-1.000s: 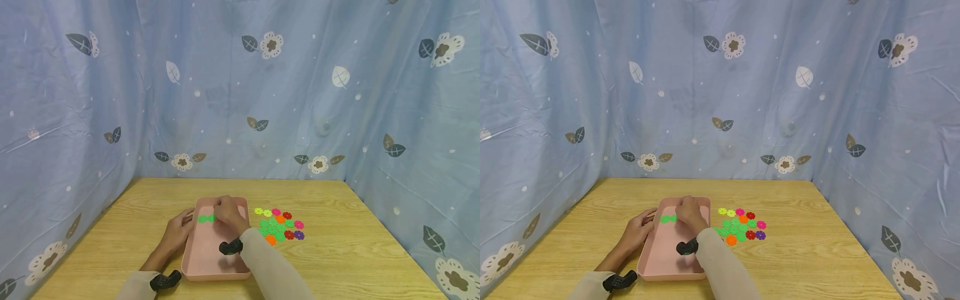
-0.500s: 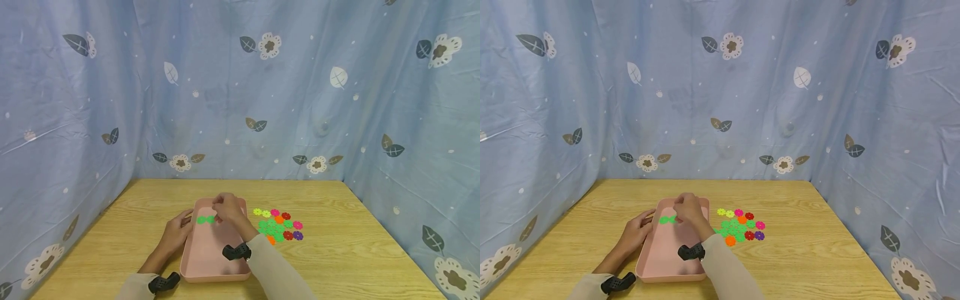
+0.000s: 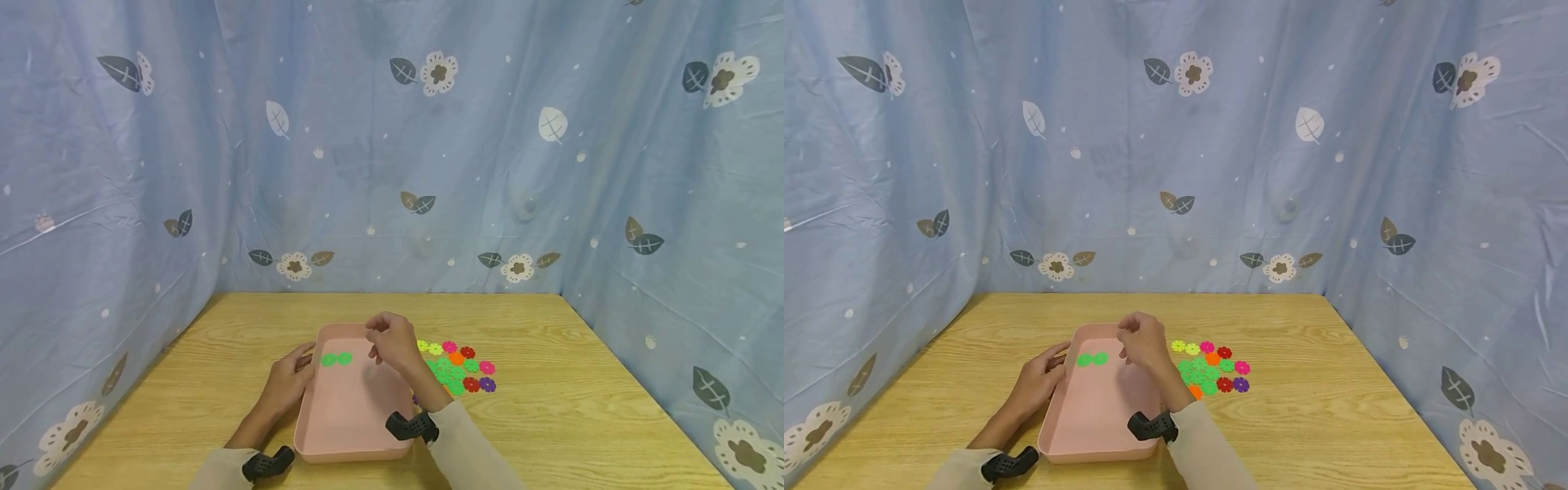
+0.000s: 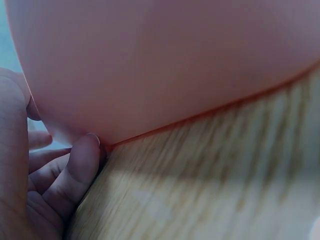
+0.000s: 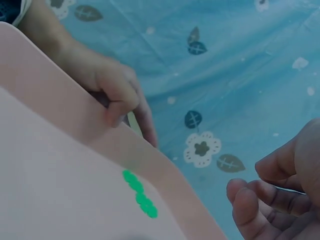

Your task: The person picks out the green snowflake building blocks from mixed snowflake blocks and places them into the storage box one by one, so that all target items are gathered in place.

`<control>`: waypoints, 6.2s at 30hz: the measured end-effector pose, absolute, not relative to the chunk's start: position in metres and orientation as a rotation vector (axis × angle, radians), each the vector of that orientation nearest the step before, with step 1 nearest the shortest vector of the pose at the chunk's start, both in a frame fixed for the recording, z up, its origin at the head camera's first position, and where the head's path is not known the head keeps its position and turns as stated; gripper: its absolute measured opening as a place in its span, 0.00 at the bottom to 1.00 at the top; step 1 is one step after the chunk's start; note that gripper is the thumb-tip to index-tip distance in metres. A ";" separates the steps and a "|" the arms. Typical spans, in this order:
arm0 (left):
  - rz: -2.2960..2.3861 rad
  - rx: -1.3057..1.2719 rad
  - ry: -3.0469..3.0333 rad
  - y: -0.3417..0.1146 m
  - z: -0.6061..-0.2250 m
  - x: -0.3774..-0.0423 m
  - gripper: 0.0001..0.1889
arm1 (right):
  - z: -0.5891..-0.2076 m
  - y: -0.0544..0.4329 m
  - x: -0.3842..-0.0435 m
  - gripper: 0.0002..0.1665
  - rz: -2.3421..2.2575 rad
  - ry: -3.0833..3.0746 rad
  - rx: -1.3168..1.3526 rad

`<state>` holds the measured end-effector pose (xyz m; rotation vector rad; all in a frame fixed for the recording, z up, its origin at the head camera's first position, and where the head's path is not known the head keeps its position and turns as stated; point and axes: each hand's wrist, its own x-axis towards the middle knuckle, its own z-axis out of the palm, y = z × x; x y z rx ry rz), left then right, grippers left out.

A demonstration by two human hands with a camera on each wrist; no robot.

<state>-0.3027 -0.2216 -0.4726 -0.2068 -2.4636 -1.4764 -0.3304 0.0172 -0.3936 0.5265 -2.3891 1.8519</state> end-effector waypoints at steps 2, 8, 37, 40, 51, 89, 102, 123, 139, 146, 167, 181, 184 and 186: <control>-1.477 -0.206 -2.465 -0.221 -0.472 -0.303 0.26 | -0.396 0.021 -0.329 0.07 1.868 -2.371 0.518; -1.492 -0.221 -2.465 -0.219 -0.470 -0.303 0.26 | -0.398 0.034 -0.328 0.07 1.885 -2.344 0.508; -1.482 -0.211 -2.477 -0.224 -0.471 -0.301 0.28 | -0.417 0.091 -0.349 0.06 1.731 -2.552 0.449; -1.489 -0.214 -2.479 -0.224 -0.471 -0.301 0.28 | -0.421 0.096 -0.350 0.06 1.675 -2.666 0.506; -1.482 -0.224 -2.486 -0.222 -0.471 -0.301 0.27 | -0.428 0.103 -0.348 0.13 1.397 -2.947 0.680; -1.501 -0.216 -2.465 -0.221 -0.471 -0.299 0.28 | -0.429 0.093 -0.346 0.09 1.183 -2.858 0.528; -1.501 -0.227 -2.463 -0.222 -0.473 -0.301 0.28 | -0.429 0.102 -0.351 0.20 1.535 -2.712 0.414; -1.501 -0.228 -2.463 -0.223 -0.472 -0.300 0.28 | -0.419 0.097 -0.351 0.14 1.856 -2.473 0.195; -1.497 -0.230 -2.476 -0.226 -0.468 -0.303 0.28 | -0.404 0.065 -0.355 0.15 2.039 -2.276 0.146; -1.491 -0.227 -2.477 -0.226 -0.469 -0.303 0.28 | -0.404 0.044 -0.359 0.15 2.121 -2.237 0.099; -1.431 -0.224 -2.480 -0.225 -0.469 -0.302 0.27 | -0.425 -0.008 -0.360 0.16 2.075 -2.322 -0.010; -1.457 -0.226 -2.475 -0.225 -0.467 -0.301 0.28 | -0.435 -0.020 -0.362 0.08 2.012 -2.390 -0.051; -1.462 -0.231 -2.480 -0.225 -0.468 -0.301 0.28 | -0.437 -0.021 -0.362 0.08 1.982 -2.410 -0.036; -1.467 -0.238 -2.481 -0.225 -0.468 -0.300 0.27 | -0.438 -0.021 -0.362 0.08 1.969 -2.416 -0.026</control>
